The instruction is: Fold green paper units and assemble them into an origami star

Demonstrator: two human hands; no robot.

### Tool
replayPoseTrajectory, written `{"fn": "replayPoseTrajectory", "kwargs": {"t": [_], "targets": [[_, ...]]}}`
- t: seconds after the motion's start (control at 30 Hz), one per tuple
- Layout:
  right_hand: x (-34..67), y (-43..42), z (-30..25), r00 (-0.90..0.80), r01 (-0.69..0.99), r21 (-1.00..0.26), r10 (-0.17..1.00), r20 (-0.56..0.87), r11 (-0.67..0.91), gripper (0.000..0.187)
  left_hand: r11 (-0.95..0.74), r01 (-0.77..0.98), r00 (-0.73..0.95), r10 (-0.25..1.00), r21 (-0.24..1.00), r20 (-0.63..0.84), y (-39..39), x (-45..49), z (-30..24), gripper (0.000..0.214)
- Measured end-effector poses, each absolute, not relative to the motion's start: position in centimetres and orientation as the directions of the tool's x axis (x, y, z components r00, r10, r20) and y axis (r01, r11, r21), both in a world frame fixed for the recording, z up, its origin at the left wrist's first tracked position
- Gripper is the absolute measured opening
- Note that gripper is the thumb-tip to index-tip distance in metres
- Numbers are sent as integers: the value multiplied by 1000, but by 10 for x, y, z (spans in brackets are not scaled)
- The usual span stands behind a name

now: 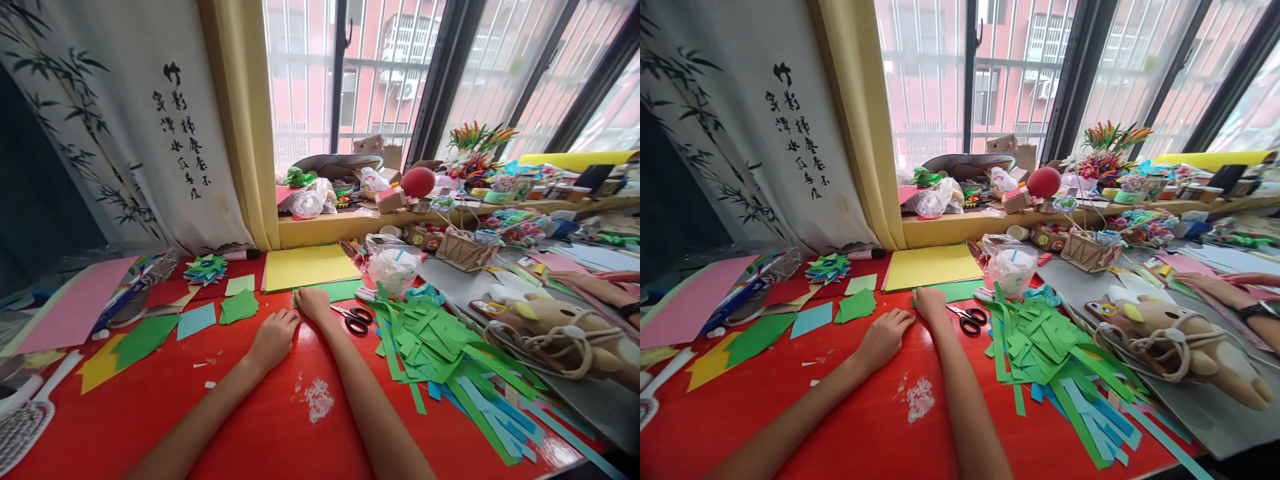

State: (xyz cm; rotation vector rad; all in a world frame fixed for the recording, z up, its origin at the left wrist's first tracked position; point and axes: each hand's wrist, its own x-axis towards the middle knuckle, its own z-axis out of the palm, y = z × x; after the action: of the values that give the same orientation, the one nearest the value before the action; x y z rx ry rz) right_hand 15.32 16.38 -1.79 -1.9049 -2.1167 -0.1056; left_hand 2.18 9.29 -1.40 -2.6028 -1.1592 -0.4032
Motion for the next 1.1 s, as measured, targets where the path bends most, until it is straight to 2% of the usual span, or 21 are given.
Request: {"fn": "replayPoseTrajectory", "kwargs": {"t": [0.2,0.27,0.33,0.53,0.73,0.87,0.97,1.1], "targets": [[153,165,-21,-107,986,-97,968,229,132,42,-653,756,580,691,30,431,94,18,-14,19],[152,165,-21,-110,987,-87,970,216,131,44,-674,737,587,666,36,460,93,17,-14,15],[152,165,-21,-111,988,-80,972,205,129,44,-688,726,608,648,9,459,93,16,-16,13],[148,162,-19,-97,992,-58,973,207,111,42,-702,704,660,595,-104,459,93,18,-23,25],[146,158,-14,-96,993,-46,975,200,107,41,-788,545,809,405,-286,426,93,21,-20,34],[143,151,-9,-96,993,-48,977,192,107,38,-777,553,804,403,-301,437,81,19,-10,27],[141,145,-6,-106,991,-62,976,190,119,37,-780,572,789,437,-254,432,58,29,-5,27],[142,142,-4,-117,984,-114,975,188,140,35,-806,590,735,511,-49,445,16,62,-6,47]]}}
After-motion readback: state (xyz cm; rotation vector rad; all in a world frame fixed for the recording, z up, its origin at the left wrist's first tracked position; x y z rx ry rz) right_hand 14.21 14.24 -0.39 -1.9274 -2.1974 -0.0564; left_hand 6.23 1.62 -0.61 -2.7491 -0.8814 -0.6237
